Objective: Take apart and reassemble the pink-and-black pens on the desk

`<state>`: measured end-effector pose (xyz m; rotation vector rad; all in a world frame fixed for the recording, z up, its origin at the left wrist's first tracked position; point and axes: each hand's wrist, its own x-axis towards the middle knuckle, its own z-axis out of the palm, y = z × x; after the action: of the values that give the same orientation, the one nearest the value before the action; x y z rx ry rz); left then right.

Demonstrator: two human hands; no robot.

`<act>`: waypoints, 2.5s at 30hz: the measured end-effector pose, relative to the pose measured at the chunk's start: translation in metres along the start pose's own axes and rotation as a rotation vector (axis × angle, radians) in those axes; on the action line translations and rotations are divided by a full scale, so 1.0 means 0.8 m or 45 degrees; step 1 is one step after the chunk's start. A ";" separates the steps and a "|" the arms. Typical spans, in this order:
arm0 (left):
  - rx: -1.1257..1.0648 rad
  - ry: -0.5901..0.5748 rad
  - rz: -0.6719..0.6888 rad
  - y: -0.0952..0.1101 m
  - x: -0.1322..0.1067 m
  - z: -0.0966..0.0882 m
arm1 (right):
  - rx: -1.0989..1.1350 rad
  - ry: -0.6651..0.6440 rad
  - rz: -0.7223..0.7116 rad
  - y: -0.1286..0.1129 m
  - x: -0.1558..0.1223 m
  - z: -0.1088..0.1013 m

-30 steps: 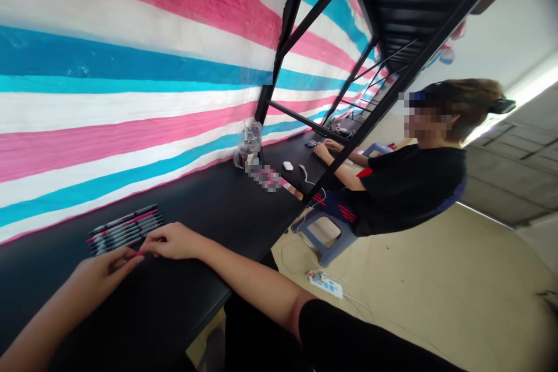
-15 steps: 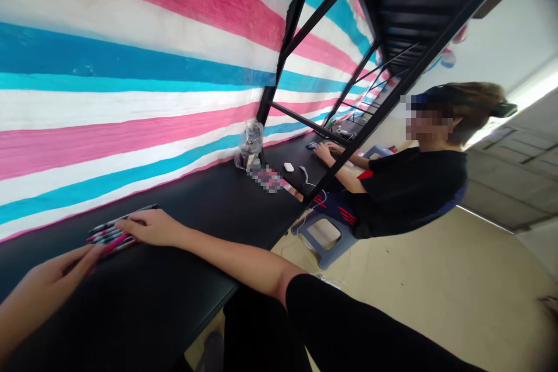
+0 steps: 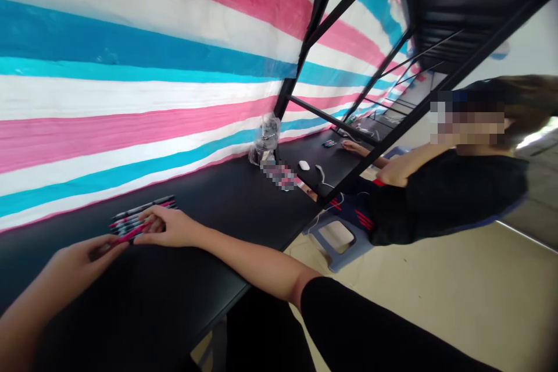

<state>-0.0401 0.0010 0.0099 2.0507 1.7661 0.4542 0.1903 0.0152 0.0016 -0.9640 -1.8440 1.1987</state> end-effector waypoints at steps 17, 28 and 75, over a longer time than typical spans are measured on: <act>-0.099 0.032 0.161 0.047 -0.023 -0.021 | -0.081 0.116 -0.016 -0.003 -0.001 0.001; -0.228 0.059 0.243 0.061 -0.036 0.001 | 0.443 0.127 0.020 -0.003 -0.021 -0.002; -0.230 -0.065 0.281 0.054 -0.035 0.008 | 0.970 0.326 0.260 -0.009 -0.050 0.003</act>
<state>-0.0042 -0.0327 0.0259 2.1150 1.4204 0.5966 0.2050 -0.0225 0.0005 -0.8121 -0.9642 1.6361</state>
